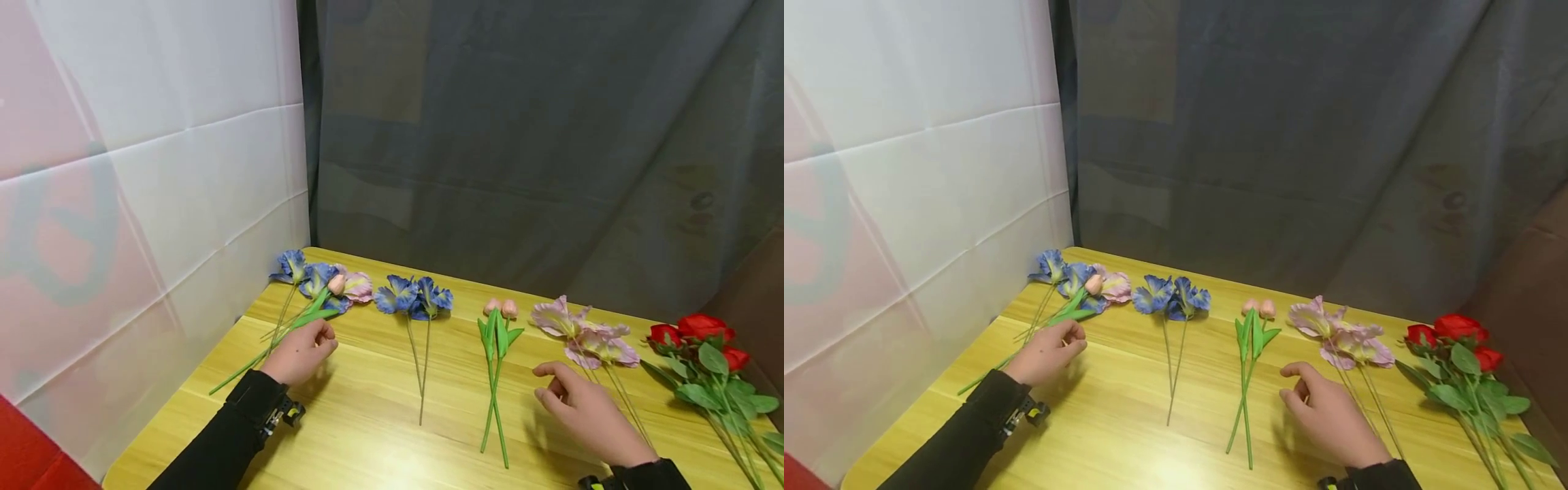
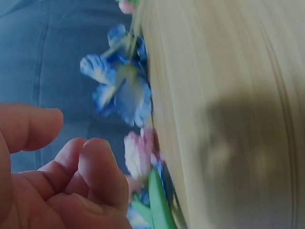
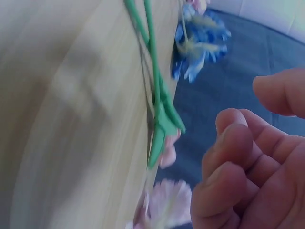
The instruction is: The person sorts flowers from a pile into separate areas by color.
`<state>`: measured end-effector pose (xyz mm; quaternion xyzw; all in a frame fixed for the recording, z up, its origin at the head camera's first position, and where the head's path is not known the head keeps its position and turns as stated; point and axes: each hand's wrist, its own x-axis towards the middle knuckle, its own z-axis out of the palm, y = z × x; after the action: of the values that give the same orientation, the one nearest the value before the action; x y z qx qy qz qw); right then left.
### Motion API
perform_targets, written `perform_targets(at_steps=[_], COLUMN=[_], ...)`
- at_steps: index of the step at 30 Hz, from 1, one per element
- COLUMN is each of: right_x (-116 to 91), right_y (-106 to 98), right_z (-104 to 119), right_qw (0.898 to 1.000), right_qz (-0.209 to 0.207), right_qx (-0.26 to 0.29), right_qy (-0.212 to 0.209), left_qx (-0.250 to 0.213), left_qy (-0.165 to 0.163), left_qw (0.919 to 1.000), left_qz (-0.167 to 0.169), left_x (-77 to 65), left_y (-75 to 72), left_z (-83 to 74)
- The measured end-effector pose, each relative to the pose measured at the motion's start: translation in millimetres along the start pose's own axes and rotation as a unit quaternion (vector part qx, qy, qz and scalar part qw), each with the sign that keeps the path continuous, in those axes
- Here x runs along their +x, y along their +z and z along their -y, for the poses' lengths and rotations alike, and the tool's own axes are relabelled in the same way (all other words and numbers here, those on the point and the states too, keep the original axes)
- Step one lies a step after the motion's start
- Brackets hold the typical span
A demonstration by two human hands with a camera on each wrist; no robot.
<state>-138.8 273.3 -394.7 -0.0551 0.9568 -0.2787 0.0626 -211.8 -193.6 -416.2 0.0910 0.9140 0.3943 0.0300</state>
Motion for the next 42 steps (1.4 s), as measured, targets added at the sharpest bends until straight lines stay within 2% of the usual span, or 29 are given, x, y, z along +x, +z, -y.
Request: perform_targets(at_steps=[5, 12, 15, 17, 23, 27, 38, 42], right_x=[10.3, 23.5, 30.5, 33.4, 37.0, 37.8, 32.4, 31.0], right_y=[14.4, 28.1, 33.5, 36.6, 43.4, 45.7, 44.0, 43.3], right_z=[19.2, 45.9, 55.0, 59.5, 68.4, 71.7, 68.0, 67.1], right_qw=[0.999, 0.998, 0.997, 0.997, 0.996, 0.996, 0.996, 0.996], right_qz=[-0.011, 0.007, 0.016, 0.024, 0.032, 0.028, 0.034, 0.037], right_qx=[0.006, 0.03, 0.031, 0.032, 0.033, 0.035, 0.052, 0.055], right_qy=[-0.042, -0.053, -0.063, -0.072, -0.081, -0.074, -0.07, -0.064], left_qx=[0.051, 0.125, 0.142, 0.146, 0.168, 0.181, 0.196, 0.184], left_qy=[-0.017, -0.039, -0.048, -0.054, -0.08, -0.091, -0.081, -0.08], left_qw=[0.9985, 0.9902, 0.9868, 0.986, 0.9821, 0.9789, 0.9768, 0.9794], left_qz=[-0.013, -0.047, -0.061, -0.058, -0.028, -0.024, -0.027, -0.023], left_x=[3.2, 7.2, 5.9, 5.3, 3.5, 1.6, 4.0, 3.5], left_y=[-16.0, -49.0, -60.0, -64.8, -68.1, -67.0, -58.8, -59.3], left_z=[14.9, 38.3, 48.0, 52.6, 62.1, 65.5, 68.0, 70.0])
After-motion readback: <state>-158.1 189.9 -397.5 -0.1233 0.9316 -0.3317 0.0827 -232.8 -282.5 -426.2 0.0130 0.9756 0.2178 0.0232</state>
